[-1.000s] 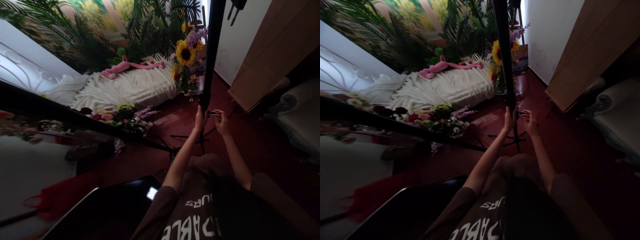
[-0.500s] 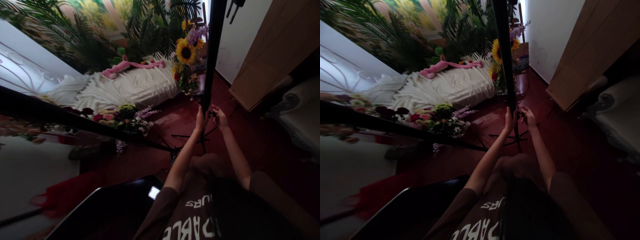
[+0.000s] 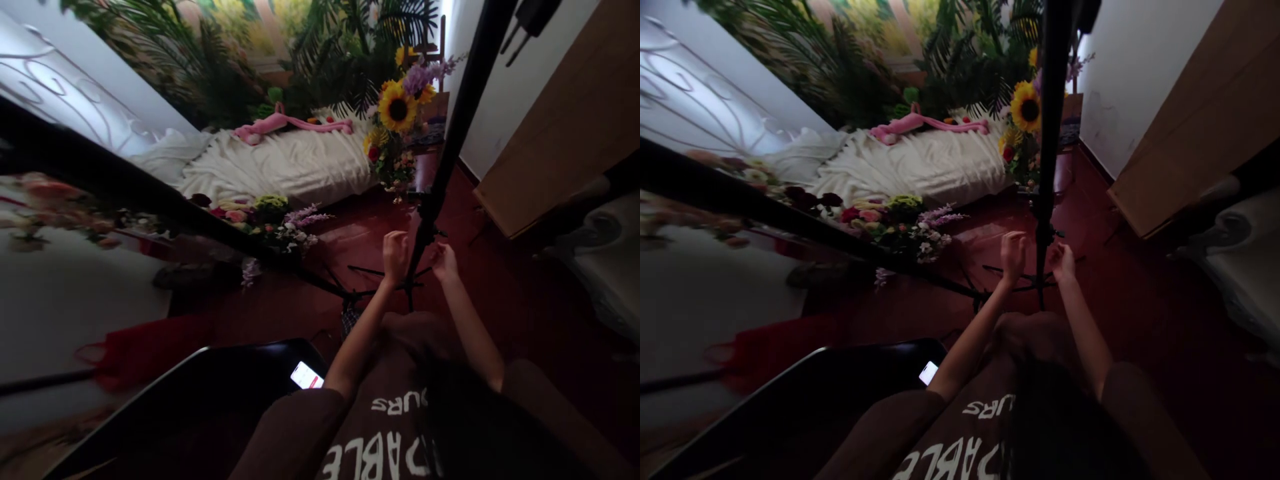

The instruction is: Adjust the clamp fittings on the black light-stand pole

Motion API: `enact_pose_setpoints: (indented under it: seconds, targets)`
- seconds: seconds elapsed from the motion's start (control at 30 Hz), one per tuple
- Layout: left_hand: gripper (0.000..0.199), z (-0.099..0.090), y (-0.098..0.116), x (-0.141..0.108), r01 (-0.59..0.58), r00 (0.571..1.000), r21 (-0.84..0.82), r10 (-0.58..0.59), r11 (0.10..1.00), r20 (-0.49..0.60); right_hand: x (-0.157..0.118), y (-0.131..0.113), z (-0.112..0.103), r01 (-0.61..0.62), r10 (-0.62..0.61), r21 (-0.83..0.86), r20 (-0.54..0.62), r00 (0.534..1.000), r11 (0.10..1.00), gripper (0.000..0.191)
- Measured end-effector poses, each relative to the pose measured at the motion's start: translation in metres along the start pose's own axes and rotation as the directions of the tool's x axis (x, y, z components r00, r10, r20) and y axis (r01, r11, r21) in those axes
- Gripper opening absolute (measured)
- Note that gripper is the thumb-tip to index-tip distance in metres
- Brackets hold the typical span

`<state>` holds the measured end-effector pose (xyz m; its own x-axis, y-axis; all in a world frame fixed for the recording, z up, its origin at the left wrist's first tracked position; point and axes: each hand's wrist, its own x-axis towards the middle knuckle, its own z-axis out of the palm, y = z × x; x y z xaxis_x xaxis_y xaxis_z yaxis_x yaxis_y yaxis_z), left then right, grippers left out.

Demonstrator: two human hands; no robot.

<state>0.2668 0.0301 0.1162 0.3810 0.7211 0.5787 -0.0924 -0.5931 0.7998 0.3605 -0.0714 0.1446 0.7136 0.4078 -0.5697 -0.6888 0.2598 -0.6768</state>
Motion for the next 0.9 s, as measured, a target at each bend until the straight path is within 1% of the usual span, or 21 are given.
enact_pose_setpoints:
  seconds: [0.03, 0.07, 0.1, 0.13, 0.2, 0.23, 0.27, 0.3, 0.33, 0.4, 0.43, 0.47, 0.5, 0.53, 0.6, 0.67, 0.73, 0.77, 0.8, 0.83, 0.9]
  targets:
    - [0.024, -0.016, -0.001, -0.004, 0.005, 0.987, 0.088, 0.009, 0.996, -0.159, 0.000, 0.012, -0.002, -0.060, 0.061, 0.016, -0.047, 0.997, 0.998, 0.018]
    - [0.024, -0.033, -0.002, -0.006, 0.031, 0.946, 0.171, 0.027, 0.985, -0.324, -0.001, 0.023, -0.003, -0.118, 0.120, 0.026, -0.074, 0.990, 0.993, 0.018]
    - [0.025, -0.051, -0.003, -0.007, 0.076, 0.881, 0.252, 0.053, 0.965, -0.469, -0.001, 0.033, -0.003, -0.175, 0.178, 0.037, -0.090, 0.980, 0.984, 0.018]
    - [0.026, -0.070, -0.004, -0.005, 0.142, 0.800, 0.318, 0.080, 0.937, -0.595, -0.002, 0.042, -0.002, -0.212, 0.214, 0.028, -0.080, 0.974, 0.977, 0.018]
    - [0.026, -0.110, -0.006, 0.006, 0.299, 0.644, 0.387, 0.115, 0.872, -0.756, -0.004, 0.057, 0.006, -0.264, 0.264, -0.005, -0.045, 0.964, 0.964, 0.018]
    - [0.027, -0.130, -0.008, 0.014, 0.364, 0.583, 0.392, 0.122, 0.845, -0.803, -0.005, 0.062, 0.012, -0.288, 0.288, -0.021, -0.027, 0.957, 0.957, 0.019]
    - [0.029, -0.149, -0.010, 0.022, 0.404, 0.541, 0.387, 0.125, 0.829, -0.832, -0.006, 0.067, 0.020, -0.310, 0.310, -0.040, -0.007, 0.951, 0.950, 0.019]
    - [0.033, -0.167, -0.012, 0.030, 0.416, 0.529, 0.374, 0.114, 0.829, -0.841, -0.007, 0.071, 0.029, -0.328, 0.329, -0.059, 0.015, 0.944, 0.943, 0.019]
    - [0.037, -0.183, -0.014, 0.037, 0.406, 0.557, 0.352, 0.077, 0.843, -0.827, -0.008, 0.074, 0.040, -0.344, 0.347, -0.080, 0.040, 0.937, 0.936, 0.019]
    - [0.045, -0.209, -0.018, 0.048, 0.359, 0.677, 0.280, -0.042, 0.890, -0.735, -0.012, 0.079, 0.064, -0.375, 0.389, -0.130, 0.103, 0.915, 0.918, 0.019]
    - [0.048, -0.218, -0.020, 0.052, 0.337, 0.740, 0.236, -0.101, 0.911, -0.665, -0.015, 0.081, 0.077, -0.392, 0.413, -0.158, 0.139, 0.900, 0.906, 0.019]
    - [0.052, -0.225, -0.022, 0.054, 0.322, 0.788, 0.197, -0.147, 0.926, -0.598, -0.020, 0.084, 0.090, -0.408, 0.439, -0.187, 0.174, 0.882, 0.894, 0.019]
    - [0.056, -0.230, -0.023, 0.055, 0.313, 0.820, 0.168, -0.176, 0.935, -0.545, -0.025, 0.086, 0.103, -0.427, 0.471, -0.224, 0.211, 0.857, 0.876, 0.018]
    - [0.058, -0.233, -0.025, 0.055, 0.308, 0.836, 0.147, -0.194, 0.940, -0.513, -0.031, 0.089, 0.117, -0.448, 0.510, -0.268, 0.252, 0.822, 0.853, 0.018]
    - [0.062, -0.235, -0.029, 0.054, 0.309, 0.839, 0.115, -0.213, 0.944, -0.501, -0.046, 0.094, 0.143, -0.491, 0.610, -0.378, 0.336, 0.717, 0.785, 0.019]
    - [0.064, -0.236, -0.034, 0.053, 0.322, 0.822, 0.090, -0.231, 0.943, -0.520, -0.061, 0.099, 0.166, -0.526, 0.725, -0.504, 0.400, 0.561, 0.685, 0.025]
    - [0.065, -0.236, -0.038, 0.053, 0.332, 0.804, 0.076, -0.240, 0.940, -0.545, -0.074, 0.105, 0.187, -0.535, 0.818, -0.620, 0.419, 0.394, 0.574, 0.035]
    - [0.066, -0.236, -0.040, 0.053, 0.336, 0.799, 0.076, -0.241, 0.939, -0.551, -0.079, 0.108, 0.195, -0.527, 0.843, -0.658, 0.423, 0.333, 0.538, 0.039]
    - [0.066, -0.236, -0.041, 0.053, 0.337, 0.798, 0.080, -0.240, 0.938, -0.553, -0.083, 0.111, 0.203, -0.513, 0.851, -0.679, 0.432, 0.299, 0.525, 0.044]
    - [0.067, -0.236, -0.042, 0.053, 0.336, 0.801, 0.085, -0.237, 0.938, -0.550, -0.085, 0.114, 0.209, -0.499, 0.847, -0.684, 0.447, 0.289, 0.532, 0.047]
    - [0.068, -0.236, -0.042, 0.054, 0.328, 0.815, 0.101, -0.227, 0.939, -0.533, -0.088, 0.119, 0.218, -0.472, 0.817, -0.667, 0.490, 0.305, 0.576, 0.052]
